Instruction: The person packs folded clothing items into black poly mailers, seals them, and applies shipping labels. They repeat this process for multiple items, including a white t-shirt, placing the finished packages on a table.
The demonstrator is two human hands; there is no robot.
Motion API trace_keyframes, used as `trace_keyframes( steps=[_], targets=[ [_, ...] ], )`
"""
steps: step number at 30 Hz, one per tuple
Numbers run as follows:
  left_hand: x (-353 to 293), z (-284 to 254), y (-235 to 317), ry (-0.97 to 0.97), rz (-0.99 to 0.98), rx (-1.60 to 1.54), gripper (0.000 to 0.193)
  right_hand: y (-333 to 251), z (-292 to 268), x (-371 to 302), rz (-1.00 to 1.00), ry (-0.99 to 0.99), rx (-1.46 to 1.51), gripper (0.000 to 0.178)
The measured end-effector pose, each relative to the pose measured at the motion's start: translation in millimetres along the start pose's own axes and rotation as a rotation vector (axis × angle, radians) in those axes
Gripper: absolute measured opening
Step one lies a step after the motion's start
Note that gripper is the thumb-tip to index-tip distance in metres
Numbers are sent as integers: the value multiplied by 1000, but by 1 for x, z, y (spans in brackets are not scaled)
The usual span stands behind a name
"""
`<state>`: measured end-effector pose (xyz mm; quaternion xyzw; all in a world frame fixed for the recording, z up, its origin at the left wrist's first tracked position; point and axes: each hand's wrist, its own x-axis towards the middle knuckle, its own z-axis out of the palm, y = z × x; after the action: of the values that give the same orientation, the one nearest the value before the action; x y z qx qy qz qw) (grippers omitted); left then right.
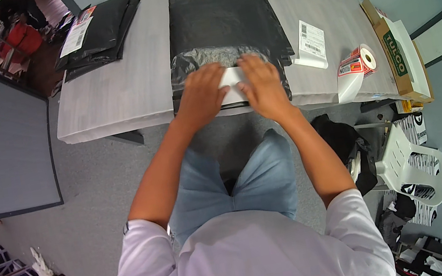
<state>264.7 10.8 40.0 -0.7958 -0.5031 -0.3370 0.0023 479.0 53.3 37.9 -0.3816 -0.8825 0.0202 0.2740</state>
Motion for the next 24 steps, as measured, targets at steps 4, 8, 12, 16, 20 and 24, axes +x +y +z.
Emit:
trace_keyframes(
  steps=[4, 8, 12, 16, 20, 24],
  targets=[
    [-14, -2, -17, -448, 34, 188, 71, 9, 9, -6, 32, -348, -162, 81],
    [-27, -31, -46, -466, 84, 194, 80, 36, -13, -19, 56, -424, -186, 97],
    [-38, -60, -45, -503, 208, 149, 66, 39, -37, -29, 6, -425, -131, 99],
    [-37, -65, -56, -339, 127, -77, 39, 25, -42, -25, -91, -332, 59, 86],
    [-27, -66, -58, -223, -36, -399, 24, 61, -37, -34, -28, -289, 232, 57],
    [-38, -66, -74, -292, -168, -455, 20, 73, -42, -34, 145, -185, 540, 38]
  ],
)
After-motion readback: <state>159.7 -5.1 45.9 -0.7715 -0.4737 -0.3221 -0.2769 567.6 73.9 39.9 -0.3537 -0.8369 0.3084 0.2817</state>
